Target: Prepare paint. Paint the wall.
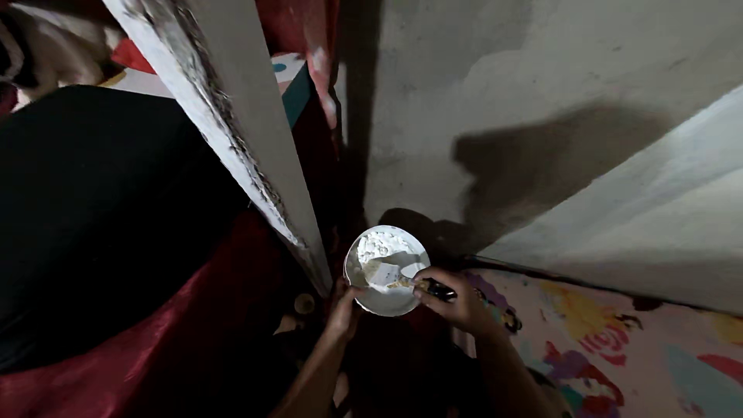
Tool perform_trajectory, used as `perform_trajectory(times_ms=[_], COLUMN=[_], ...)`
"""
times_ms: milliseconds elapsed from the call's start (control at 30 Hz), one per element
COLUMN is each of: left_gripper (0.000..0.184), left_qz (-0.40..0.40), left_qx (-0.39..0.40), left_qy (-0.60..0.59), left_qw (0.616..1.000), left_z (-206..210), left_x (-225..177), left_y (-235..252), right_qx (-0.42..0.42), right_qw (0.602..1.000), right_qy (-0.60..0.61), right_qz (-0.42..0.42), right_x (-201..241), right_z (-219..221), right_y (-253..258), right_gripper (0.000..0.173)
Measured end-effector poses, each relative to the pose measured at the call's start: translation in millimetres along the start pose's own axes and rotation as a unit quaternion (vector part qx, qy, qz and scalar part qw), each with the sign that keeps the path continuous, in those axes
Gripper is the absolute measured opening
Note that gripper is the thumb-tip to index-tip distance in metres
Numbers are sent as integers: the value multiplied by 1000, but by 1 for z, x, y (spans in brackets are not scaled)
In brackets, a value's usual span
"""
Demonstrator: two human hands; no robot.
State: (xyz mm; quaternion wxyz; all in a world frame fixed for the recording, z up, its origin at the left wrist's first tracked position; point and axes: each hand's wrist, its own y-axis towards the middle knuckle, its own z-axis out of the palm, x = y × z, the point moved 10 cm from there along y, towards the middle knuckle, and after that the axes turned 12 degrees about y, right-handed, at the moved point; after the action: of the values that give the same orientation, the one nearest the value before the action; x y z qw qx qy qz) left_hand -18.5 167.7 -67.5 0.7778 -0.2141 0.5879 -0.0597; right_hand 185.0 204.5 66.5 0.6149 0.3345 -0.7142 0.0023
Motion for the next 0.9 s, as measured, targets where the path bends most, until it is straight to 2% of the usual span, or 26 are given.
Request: perform_trajectory(times_ms=[100,233,300,433,533,733,900], left_gripper=[58,57,53,61,59,63,57], left_qz=[6,10,20,50,69,44,33], left_qx=[-4,3,7,27,37,9,-16], left_qy=[19,8,6,24,29,17,11], left_qw=[1000,1000,1000,998,996,999,999], left_z=[2,11,15,19,21,18,12], left_x=[2,7,6,3,1,8,5], left_y=[2,-1,-3,-5,-5,-5,0], right_qx=[-92,-156,-154,-138,-136,-117,-96], right_qw=[994,978,974,977,973,977,981], right_qy=[-32,-137,-165,-164,-187,-172,-165], right_qz=[43,31,29,19,9,39,14], right_x=[12,20,15,9,19,19,32], right_z=[-24,-41,-38,-25,-20,-3,10], right_y=[-3,-10,-11,-19,-26,-43,-51], right_gripper=[28,34,35,32,32,30,29])
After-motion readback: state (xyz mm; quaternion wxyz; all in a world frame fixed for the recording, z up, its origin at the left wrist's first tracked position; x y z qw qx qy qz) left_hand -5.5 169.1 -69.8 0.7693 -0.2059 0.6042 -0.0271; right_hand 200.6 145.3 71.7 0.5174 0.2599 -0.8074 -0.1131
